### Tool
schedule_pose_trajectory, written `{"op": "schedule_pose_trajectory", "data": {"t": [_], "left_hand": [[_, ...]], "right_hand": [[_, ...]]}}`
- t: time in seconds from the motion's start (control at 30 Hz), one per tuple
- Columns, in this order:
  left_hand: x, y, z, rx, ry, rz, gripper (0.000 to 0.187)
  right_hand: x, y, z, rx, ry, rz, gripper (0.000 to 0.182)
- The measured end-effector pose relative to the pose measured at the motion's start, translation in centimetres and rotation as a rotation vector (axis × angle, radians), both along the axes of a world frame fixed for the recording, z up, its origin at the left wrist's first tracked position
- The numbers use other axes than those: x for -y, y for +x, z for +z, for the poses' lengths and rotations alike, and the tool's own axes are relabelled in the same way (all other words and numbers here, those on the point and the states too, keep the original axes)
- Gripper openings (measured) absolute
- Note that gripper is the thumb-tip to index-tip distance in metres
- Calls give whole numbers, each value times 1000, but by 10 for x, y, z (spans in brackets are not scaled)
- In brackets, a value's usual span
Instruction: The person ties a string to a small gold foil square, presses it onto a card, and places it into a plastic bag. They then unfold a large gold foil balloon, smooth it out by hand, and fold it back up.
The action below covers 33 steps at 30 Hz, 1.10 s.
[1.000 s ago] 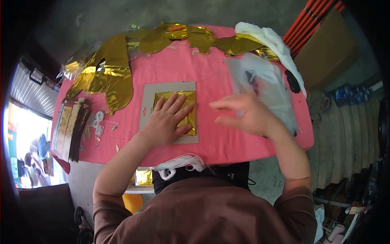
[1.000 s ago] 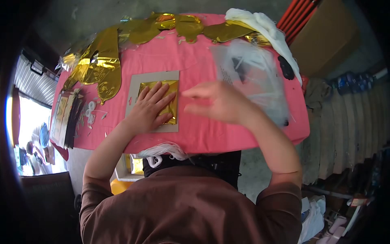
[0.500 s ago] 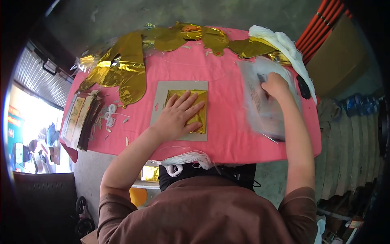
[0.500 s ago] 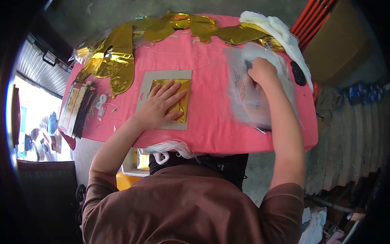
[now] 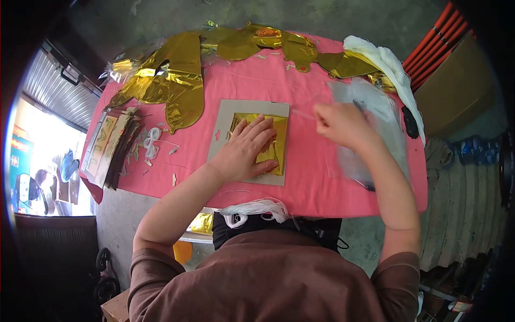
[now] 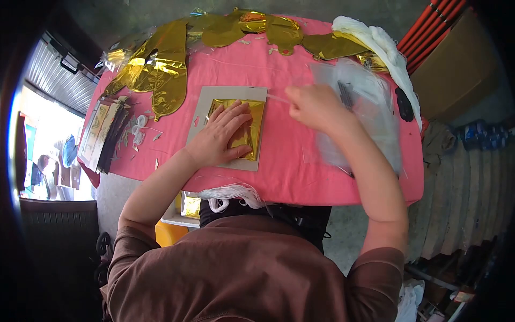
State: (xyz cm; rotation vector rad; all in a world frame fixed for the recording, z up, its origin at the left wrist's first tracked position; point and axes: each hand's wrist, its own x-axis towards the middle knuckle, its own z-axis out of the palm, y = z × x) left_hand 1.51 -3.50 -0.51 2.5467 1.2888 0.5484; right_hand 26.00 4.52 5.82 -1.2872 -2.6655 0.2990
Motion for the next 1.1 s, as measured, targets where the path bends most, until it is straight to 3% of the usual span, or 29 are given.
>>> {"op": "schedule_pose_trajectory", "data": {"t": [0.07,0.2,0.5,0.6,0.7,0.8,0.9,0.97,1.1], "left_hand": [[0,0,0,6,-6,-1,62],[0,0,0,19,6,-6,63],[-1,-2,-4,-44,13,-10,61],[0,-2,-2,-50,14,-5,62],[-1,0,-4,-49,28,-7,63],[0,-2,-4,-59,38,-10,64],[0,-1,-6,-71,46,-14,65],[1,-2,-6,-84,50,-13,65],[0,-2,-6,-94,63,-14,66]], "right_hand": [[-16,-13,-28,73,231,136,8],[-26,-35,-41,166,202,175,8],[-31,-60,-64,-32,253,174,11],[-29,-44,-55,-23,125,135,12],[-30,-31,-56,-210,132,19,13],[-37,-29,-69,-289,296,77,12],[-41,-39,-67,-98,264,10,11],[-52,-47,-57,265,124,-91,11],[-61,-31,-22,323,262,-261,7]]}}
